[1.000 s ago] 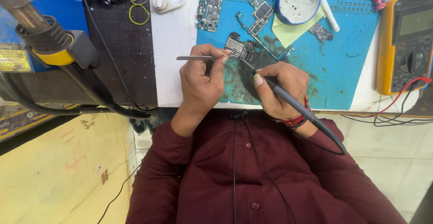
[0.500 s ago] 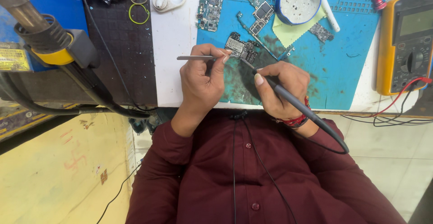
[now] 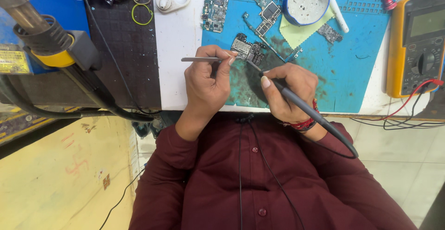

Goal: The person uses a soldering iron and tweezers to apply solder to a small circuit board. They repeatedly heat and add solder to specific points on the board while holding it steady with tweezers.

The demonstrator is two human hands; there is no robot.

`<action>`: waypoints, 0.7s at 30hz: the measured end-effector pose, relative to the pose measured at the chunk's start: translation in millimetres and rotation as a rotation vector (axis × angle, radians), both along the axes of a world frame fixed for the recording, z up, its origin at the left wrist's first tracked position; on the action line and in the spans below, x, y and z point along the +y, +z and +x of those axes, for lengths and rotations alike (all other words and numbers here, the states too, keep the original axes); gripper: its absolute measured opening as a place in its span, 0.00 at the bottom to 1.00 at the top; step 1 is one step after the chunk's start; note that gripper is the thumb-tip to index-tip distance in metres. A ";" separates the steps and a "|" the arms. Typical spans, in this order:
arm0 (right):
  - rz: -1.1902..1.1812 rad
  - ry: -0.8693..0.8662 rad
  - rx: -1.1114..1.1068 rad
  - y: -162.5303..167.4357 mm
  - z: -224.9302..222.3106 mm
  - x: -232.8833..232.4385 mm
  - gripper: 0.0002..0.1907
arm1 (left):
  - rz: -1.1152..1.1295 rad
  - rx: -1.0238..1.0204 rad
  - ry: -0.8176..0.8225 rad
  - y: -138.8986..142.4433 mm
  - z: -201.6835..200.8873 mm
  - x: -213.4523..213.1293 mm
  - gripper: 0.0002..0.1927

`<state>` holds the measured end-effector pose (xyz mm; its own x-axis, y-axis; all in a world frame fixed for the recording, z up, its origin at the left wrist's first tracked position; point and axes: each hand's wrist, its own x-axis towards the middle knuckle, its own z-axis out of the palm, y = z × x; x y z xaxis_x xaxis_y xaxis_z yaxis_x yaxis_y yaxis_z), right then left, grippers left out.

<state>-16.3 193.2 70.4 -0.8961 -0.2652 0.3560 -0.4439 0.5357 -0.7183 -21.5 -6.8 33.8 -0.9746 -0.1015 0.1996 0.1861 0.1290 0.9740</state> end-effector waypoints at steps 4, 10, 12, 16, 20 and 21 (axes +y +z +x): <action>-0.008 0.025 0.026 -1.0 -0.6 0.6 0.04 | -0.010 -0.005 0.003 -0.6 1.4 0.5 0.06; -0.008 0.021 0.027 -1.7 -1.1 0.1 0.04 | -0.009 0.031 -0.003 -2.2 0.7 0.2 0.06; -0.011 0.027 0.034 -1.7 -1.7 0.2 0.04 | -0.014 0.030 0.000 -2.4 0.3 0.3 0.06; -0.001 0.010 0.017 -0.7 -1.9 1.2 0.03 | -0.013 0.011 0.006 -2.1 -0.2 1.4 0.06; -0.018 0.050 0.035 -0.9 -2.7 1.4 0.04 | -0.009 0.025 0.005 -1.7 -0.6 1.8 0.07; -0.015 0.039 0.030 -0.9 -2.7 1.4 0.04 | -0.015 0.011 0.010 -1.6 -0.5 1.6 0.07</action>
